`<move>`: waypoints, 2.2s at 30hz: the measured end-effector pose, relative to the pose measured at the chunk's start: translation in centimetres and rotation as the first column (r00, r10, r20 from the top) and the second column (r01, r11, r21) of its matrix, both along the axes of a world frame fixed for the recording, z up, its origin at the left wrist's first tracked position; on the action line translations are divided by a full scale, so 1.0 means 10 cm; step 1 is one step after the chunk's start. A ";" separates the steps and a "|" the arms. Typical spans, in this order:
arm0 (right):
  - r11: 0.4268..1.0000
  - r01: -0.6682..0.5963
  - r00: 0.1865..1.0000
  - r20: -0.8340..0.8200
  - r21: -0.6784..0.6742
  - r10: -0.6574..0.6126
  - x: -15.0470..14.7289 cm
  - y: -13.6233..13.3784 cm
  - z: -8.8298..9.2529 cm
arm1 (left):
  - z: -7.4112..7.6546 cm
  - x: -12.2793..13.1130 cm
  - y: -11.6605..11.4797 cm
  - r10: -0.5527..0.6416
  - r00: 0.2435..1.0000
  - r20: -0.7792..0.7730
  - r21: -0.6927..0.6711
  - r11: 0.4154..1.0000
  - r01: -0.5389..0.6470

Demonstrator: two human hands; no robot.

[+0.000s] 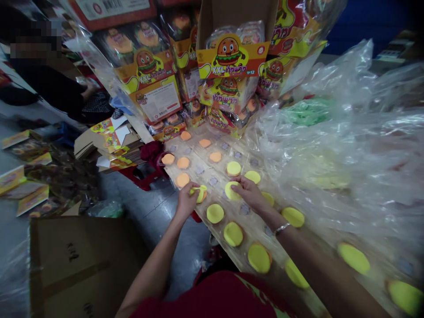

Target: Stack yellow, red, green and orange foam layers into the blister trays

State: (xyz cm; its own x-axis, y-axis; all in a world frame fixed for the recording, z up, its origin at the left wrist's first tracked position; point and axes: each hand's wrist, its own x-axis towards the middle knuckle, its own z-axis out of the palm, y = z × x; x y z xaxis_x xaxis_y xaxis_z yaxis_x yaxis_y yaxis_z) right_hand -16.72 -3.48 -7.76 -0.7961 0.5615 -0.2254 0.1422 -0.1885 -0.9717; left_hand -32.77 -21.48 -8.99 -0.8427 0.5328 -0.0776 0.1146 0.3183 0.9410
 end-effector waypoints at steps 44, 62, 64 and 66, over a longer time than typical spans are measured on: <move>0.176 -0.752 0.631 0.618 0.635 0.468 -0.63 -0.53 0.25 | 0.11 -0.66 -0.25 -0.008 0.970 -0.244 -0.086 0.996 -0.013; 0.924 -0.222 0.960 -0.094 0.311 0.263 -0.30 -0.44 0.24 | 0.23 0.34 0.01 -0.260 0.911 0.320 0.296 0.941 0.165; 0.899 -0.170 0.973 -0.076 0.404 0.219 -0.24 -0.48 0.31 | 0.25 0.30 0.10 -0.243 0.880 0.409 0.297 0.947 0.123; 0.869 -0.099 0.989 -0.049 0.484 0.140 -0.13 -0.47 0.36 | 0.29 0.01 0.19 -0.089 0.943 0.322 0.207 0.978 0.022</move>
State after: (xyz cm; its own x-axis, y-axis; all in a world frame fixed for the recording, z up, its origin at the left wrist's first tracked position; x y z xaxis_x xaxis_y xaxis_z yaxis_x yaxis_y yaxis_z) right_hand -17.99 -8.13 -4.19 -0.8679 0.4836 0.1138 0.0520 0.3163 -0.9472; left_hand -32.70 -19.58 -6.05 -0.7567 0.6110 -0.2327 -0.1984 0.1245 0.9722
